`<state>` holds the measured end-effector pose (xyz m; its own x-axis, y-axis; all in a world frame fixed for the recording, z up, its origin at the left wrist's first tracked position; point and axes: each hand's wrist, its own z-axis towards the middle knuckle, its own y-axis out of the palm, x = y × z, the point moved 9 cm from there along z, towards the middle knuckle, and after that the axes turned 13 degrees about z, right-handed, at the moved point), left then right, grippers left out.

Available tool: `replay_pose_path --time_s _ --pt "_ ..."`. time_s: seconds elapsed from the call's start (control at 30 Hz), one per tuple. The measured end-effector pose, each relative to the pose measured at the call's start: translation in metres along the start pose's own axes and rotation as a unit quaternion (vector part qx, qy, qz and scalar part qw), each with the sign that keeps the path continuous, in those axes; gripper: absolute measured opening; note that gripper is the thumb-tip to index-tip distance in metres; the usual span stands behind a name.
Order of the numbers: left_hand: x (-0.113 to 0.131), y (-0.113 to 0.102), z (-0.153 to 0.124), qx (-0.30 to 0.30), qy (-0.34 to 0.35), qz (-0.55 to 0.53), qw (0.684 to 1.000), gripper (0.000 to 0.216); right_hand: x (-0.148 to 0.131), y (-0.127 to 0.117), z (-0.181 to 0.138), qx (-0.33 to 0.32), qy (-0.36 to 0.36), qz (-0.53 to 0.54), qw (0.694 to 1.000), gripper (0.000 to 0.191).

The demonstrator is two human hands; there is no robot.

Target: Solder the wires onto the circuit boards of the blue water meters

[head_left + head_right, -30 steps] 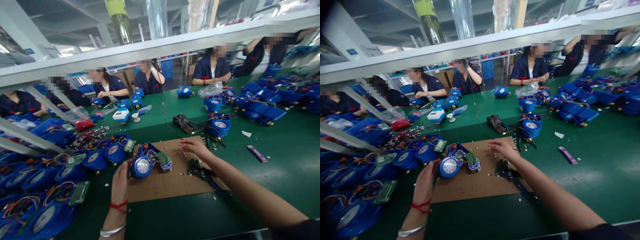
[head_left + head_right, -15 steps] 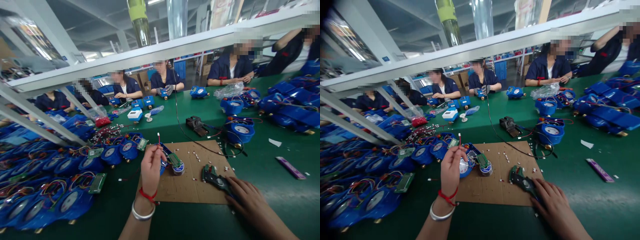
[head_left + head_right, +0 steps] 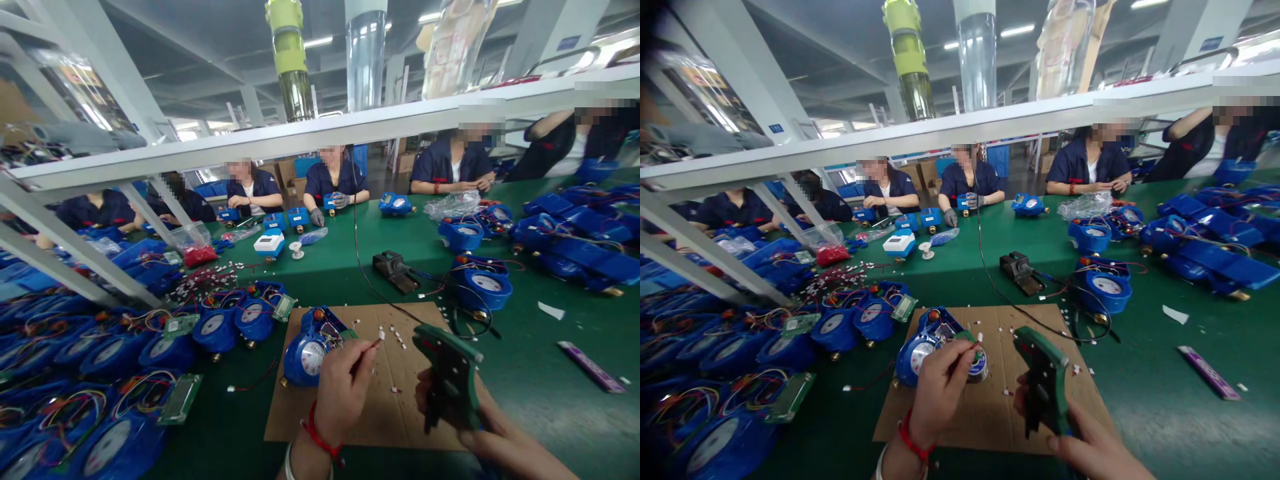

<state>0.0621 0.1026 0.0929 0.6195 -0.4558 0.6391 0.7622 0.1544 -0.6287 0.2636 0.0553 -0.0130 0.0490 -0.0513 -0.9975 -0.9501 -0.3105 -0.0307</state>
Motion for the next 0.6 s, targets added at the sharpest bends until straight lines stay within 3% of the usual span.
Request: replay_pose_path --time_s 0.1,0.27,0.5,0.6 --pt "0.002 0.006 -0.001 -0.029 0.017 0.025 0.999 0.021 -0.012 0.014 0.015 0.041 0.013 -0.121 0.992 0.052" --pt "0.006 0.019 -0.003 -0.103 0.047 0.044 0.993 0.019 -0.037 0.031 0.041 0.072 -0.062 -0.227 0.969 0.046" --pt "0.008 0.028 -0.004 -0.131 0.075 0.071 0.986 0.016 -0.041 0.039 0.057 0.085 -0.070 -0.247 0.963 0.019" --pt "0.008 0.030 -0.004 -0.133 0.085 0.088 0.984 0.016 -0.039 0.039 0.056 0.098 -0.052 -0.214 0.971 0.019"
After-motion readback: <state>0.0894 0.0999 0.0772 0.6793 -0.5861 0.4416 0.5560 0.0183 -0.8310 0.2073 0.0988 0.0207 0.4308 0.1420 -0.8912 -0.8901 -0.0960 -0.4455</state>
